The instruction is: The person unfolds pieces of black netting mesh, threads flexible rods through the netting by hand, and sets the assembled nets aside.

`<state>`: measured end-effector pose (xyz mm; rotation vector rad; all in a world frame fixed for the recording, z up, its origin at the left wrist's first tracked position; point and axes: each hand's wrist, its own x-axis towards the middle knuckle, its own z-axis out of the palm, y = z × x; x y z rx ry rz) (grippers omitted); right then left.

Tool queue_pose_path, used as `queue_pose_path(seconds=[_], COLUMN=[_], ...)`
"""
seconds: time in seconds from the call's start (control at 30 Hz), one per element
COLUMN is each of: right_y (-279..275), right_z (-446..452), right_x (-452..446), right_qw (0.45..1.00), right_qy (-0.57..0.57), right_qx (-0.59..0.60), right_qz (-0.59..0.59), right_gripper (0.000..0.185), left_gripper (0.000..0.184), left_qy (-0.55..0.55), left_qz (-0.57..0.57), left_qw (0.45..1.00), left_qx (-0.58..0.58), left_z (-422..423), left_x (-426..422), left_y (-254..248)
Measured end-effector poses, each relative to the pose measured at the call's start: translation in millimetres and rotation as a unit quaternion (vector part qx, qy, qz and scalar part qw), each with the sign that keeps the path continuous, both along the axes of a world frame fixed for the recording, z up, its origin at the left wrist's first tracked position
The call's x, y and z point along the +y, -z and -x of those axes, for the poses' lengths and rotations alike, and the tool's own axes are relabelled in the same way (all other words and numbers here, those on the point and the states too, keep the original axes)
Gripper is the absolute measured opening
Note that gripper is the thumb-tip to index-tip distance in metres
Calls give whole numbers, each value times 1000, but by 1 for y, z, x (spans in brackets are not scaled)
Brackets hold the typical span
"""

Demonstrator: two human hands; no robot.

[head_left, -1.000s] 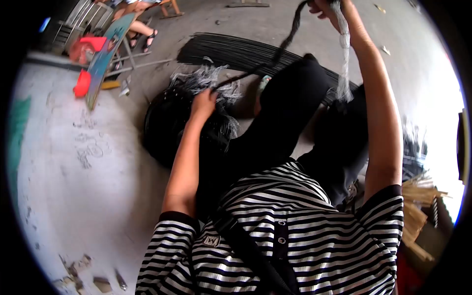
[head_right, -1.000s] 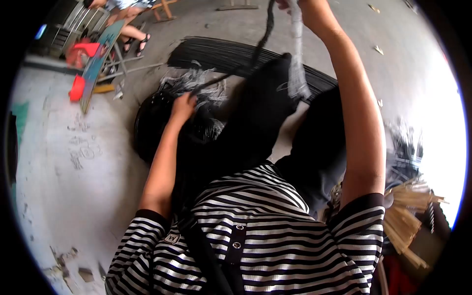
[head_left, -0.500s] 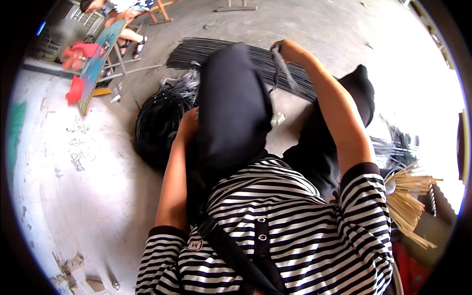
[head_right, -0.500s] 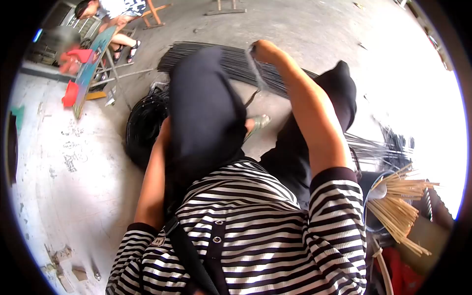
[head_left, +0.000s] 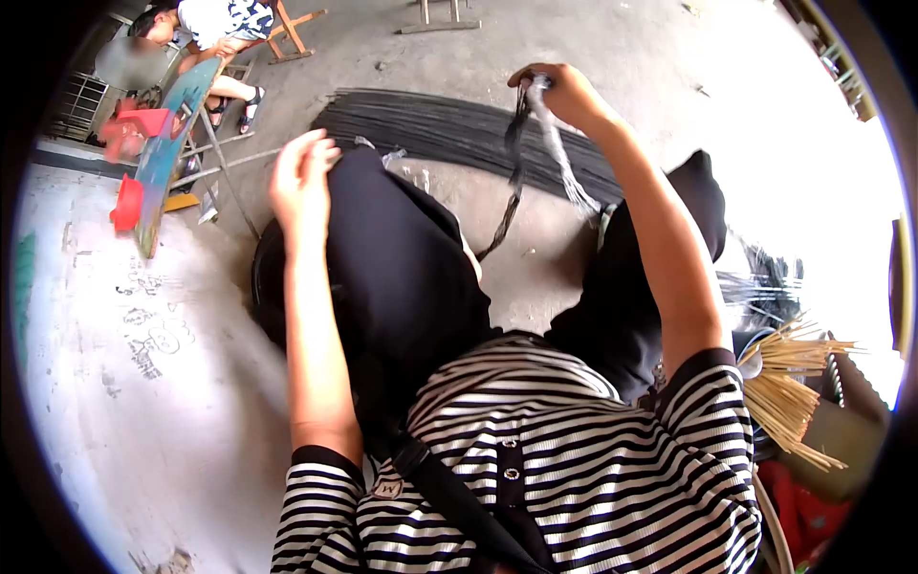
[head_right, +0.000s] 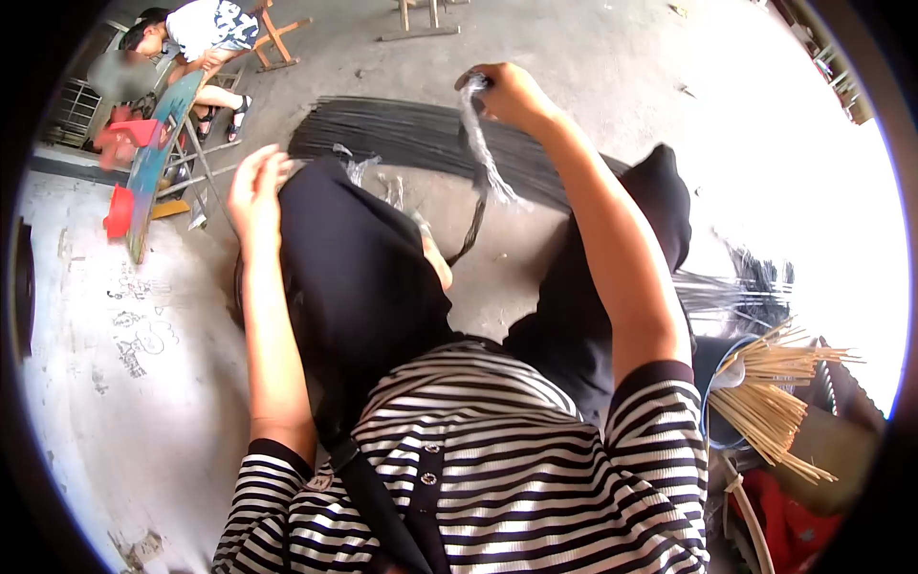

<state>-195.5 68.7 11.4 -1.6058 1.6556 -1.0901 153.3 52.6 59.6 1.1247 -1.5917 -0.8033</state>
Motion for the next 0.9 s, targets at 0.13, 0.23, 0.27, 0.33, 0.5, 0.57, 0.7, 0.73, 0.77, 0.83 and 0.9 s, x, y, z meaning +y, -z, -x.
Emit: queue_pose_path(seconds=[0.13, 0.23, 0.27, 0.33, 0.5, 0.57, 0.7, 0.73, 0.77, 0.83, 0.9], right_y=[-48, -85, -89, -94, -60, -54, -60, -59, -57, -54, -52], right_z=[-14, -24, -23, -13, 13, 11, 19, 22, 21, 19, 22], right_x=[15, 6, 0, -15, -33, -37, -48, -51, -53, -57, -56], right_qw=[973, 973, 980, 980, 957, 940, 930, 934, 934, 936, 938], right_qy=[-83, -87, -94, -68, -7, 40, 84, 75, 82, 99, 68], right_qx=[-217, -211, -163, -173, -290, -337, -354, -348, -345, -338, -340], right_qz=[-7, 13, 59, 66, 18, 17, 42, 42, 36, 24, 28], right_gripper=[22, 32, 31, 26, 19, 18, 20, 20, 21, 23, 25], left_gripper=[35, 30, 25, 11, 20, 20, 16, 17, 18, 20, 20], left_qy=[261, 384, 427, 406, 334, 273, 270, 279, 290, 274, 258], left_qz=[-109, -124, -97, -101, -198, -234, -275, -283, -290, -276, -283], left_qw=[959, 913, 897, 906, 915, 918, 880, 869, 857, 868, 865], left_qx=[-2, 65, 55, 69, 113, 168, 279, 296, 311, 309, 323], left_z=[89, 145, 157, 172, 174, 184, 184, 184, 184, 185, 184], left_x=[-4, -24, -33, -50, -76, -80, -91, -93, -95, -95, -100], left_y=[0, 3, -6, -25, -9, 2, -1, 2, 4, 1, 3])
